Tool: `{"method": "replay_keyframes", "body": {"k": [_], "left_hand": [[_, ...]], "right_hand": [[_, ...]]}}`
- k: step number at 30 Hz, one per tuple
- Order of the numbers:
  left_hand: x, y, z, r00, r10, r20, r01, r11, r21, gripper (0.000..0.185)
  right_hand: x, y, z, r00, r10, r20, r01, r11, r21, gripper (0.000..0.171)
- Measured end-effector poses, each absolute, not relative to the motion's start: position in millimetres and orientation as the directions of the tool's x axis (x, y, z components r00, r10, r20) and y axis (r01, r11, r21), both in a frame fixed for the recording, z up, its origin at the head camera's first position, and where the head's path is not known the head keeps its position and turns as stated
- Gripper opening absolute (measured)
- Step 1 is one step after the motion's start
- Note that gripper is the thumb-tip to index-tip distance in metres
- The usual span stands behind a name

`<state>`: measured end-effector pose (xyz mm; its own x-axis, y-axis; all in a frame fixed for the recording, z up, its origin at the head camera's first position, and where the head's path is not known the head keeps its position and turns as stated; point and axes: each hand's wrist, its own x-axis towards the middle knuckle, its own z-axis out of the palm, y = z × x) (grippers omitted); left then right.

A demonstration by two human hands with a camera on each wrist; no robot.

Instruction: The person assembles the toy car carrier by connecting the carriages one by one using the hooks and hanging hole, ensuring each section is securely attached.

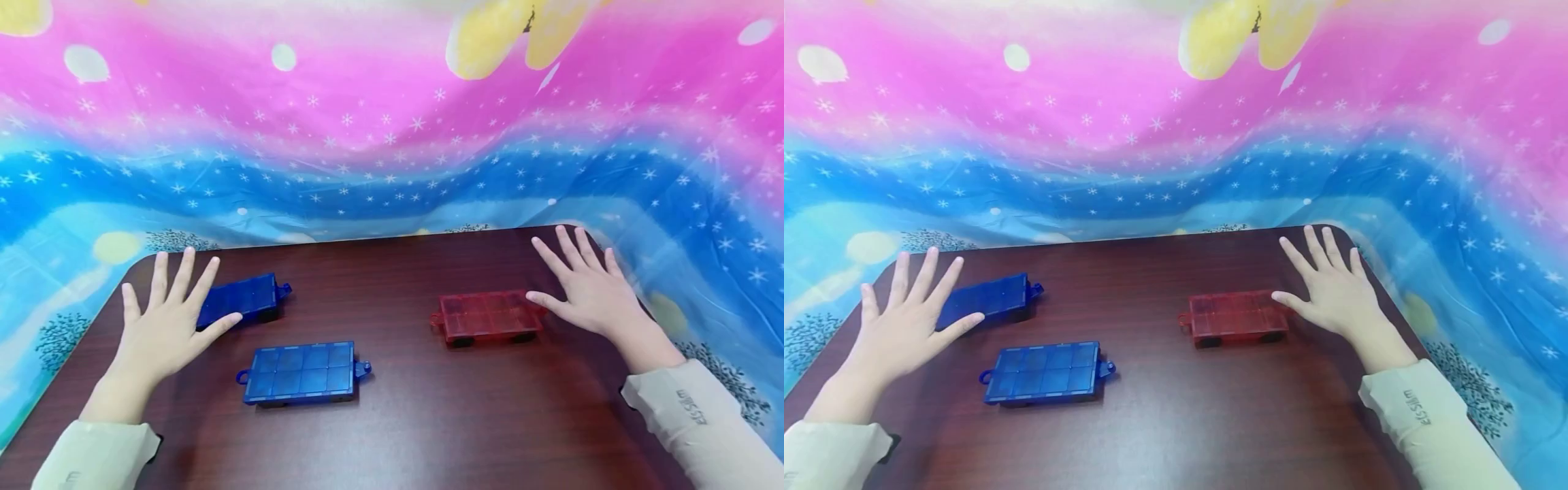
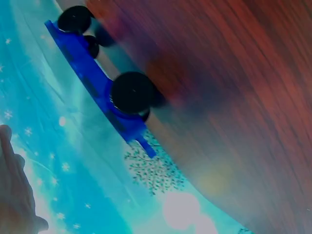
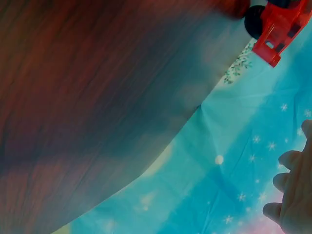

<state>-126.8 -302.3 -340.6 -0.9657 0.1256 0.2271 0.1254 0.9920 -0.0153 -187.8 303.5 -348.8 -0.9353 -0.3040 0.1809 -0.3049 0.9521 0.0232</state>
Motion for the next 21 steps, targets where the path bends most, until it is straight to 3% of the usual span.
{"method": "replay_keyframes", "body": {"k": [10,21], "left_hand": [[-121.3,-279.5,-336.6,-0.95,0.203,0.236,0.21,0.978,0.001,0.09],[-112.2,-250.7,-335.0,-0.908,0.337,0.247,0.353,0.935,0.02,0.09]], "right_hand": [[-182.9,282.6,-348.6,-0.905,-0.376,0.198,-0.377,0.925,0.032,0.086],[-176.2,257.7,-349.6,-0.902,-0.416,0.115,-0.42,0.907,-0.009,0.085]]}}
